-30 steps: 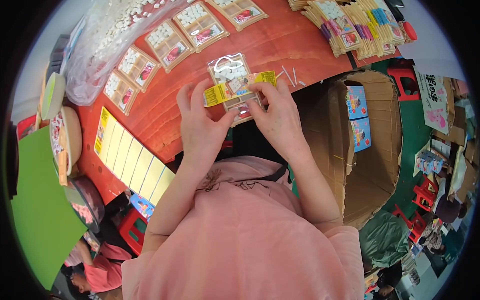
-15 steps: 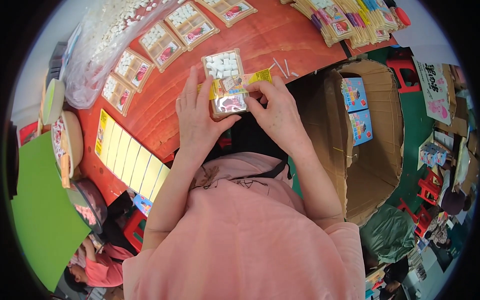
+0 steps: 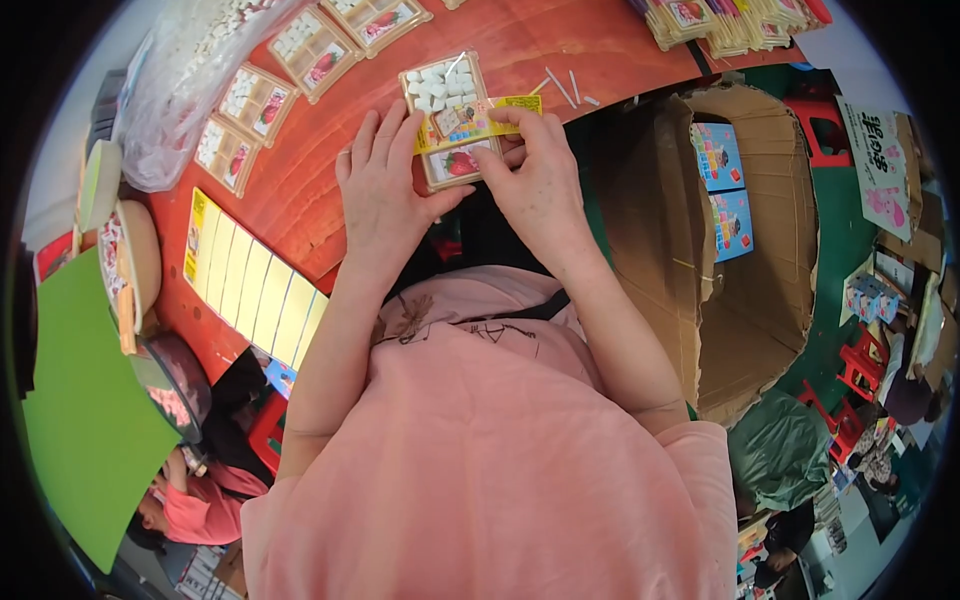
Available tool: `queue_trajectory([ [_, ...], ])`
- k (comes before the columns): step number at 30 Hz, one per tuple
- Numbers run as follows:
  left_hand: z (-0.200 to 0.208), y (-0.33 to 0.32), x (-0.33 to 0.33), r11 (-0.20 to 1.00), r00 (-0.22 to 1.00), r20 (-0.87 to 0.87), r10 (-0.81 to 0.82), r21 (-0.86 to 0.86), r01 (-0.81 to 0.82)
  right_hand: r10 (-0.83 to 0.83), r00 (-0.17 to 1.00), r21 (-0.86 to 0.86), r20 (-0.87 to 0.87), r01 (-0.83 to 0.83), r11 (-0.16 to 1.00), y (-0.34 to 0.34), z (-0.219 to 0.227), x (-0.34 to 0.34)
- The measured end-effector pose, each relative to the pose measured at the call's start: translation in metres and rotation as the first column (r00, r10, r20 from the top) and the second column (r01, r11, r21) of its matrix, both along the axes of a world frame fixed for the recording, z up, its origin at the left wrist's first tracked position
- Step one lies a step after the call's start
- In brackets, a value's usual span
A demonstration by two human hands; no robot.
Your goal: Apply labels to small packages and assemble plastic trays for packaging.
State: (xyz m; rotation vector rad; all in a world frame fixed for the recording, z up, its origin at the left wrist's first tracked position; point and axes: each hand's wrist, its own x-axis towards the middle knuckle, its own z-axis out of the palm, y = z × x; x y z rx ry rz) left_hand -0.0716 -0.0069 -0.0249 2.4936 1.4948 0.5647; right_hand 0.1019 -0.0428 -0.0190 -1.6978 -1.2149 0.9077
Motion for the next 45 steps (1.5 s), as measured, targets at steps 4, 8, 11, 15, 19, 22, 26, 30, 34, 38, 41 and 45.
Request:
queue_trajectory([
  [4, 0.000, -0.007, -0.002, 1.000, 1.000, 0.014, -0.005, -0.012, 0.005, -0.048, 0.989, 0.040, -0.141, 0.054, 0.998, -0.008, -0.013, -0.008],
  [8, 0.012, -0.020, -0.004, 0.997, 0.996, 0.079, -0.038, -0.070, 0.043, -0.073, 0.820, -0.025, -0.568, 0.072, 0.997, -0.023, -0.011, -0.001],
  [11, 0.015, -0.037, -0.008, 0.987, 0.870, 0.480, 0.117, -0.154, -0.048, -0.097, 0.771, -0.065, -0.629, 0.073, 0.995, -0.038, -0.004, 0.008],
  [15, 0.030, -0.071, -0.020, 0.564, 0.413, 0.493, 0.765, -0.824, -0.061, -0.096, 0.724, -0.035, -0.684, 0.099, 0.995, -0.053, -0.002, 0.011],
  [19, 0.037, -0.073, -0.009, 0.131, 0.262, 0.262, 0.929, -0.894, 0.428, -0.021, 0.748, 0.035, -0.663, 0.058, 0.998, -0.061, 0.007, -0.001],
  [22, 0.040, -0.065, -0.001, 0.335, 0.007, 0.402, 0.915, -0.773, 0.539, 0.071, 0.787, 0.133, -0.614, 0.015, 0.991, -0.065, 0.005, -0.015],
  [26, 0.031, -0.065, -0.017, 0.387, -0.005, 0.469, 0.883, -0.723, 0.573, 0.114, 0.758, 0.181, -0.642, 0.006, 0.983, -0.067, 0.012, -0.019],
  [30, 0.033, -0.065, -0.033, 0.449, 0.057, 0.552, 0.832, -0.729, 0.516, 0.119, 0.718, 0.121, -0.685, -0.049, 0.991, -0.058, 0.017, 0.009],
  [34, 0.028, -0.070, -0.045, 0.461, 0.077, 0.622, 0.779, -0.653, 0.602, 0.261, 0.732, 0.039, -0.629, -0.306, 0.951, -0.045, 0.030, 0.036],
  [38, 0.034, -0.074, -0.045, 0.469, 0.104, 0.704, 0.703, -0.568, 0.677, 0.490, 0.698, 0.233, -0.522, -0.436, 0.869, -0.033, 0.036, 0.038],
  [41, 0.038, -0.072, -0.039, 0.482, 0.163, 0.750, 0.641, -0.558, 0.675, 0.561, 0.692, 0.321, -0.454, -0.460, 0.828, -0.030, 0.030, 0.021],
  [45, 0.036, -0.074, -0.034, 0.574, 0.193, 0.806, 0.559, -0.545, 0.611, 0.521, 0.644, 0.242, -0.560, -0.474, 0.846, -0.039, 0.027, 0.017],
])
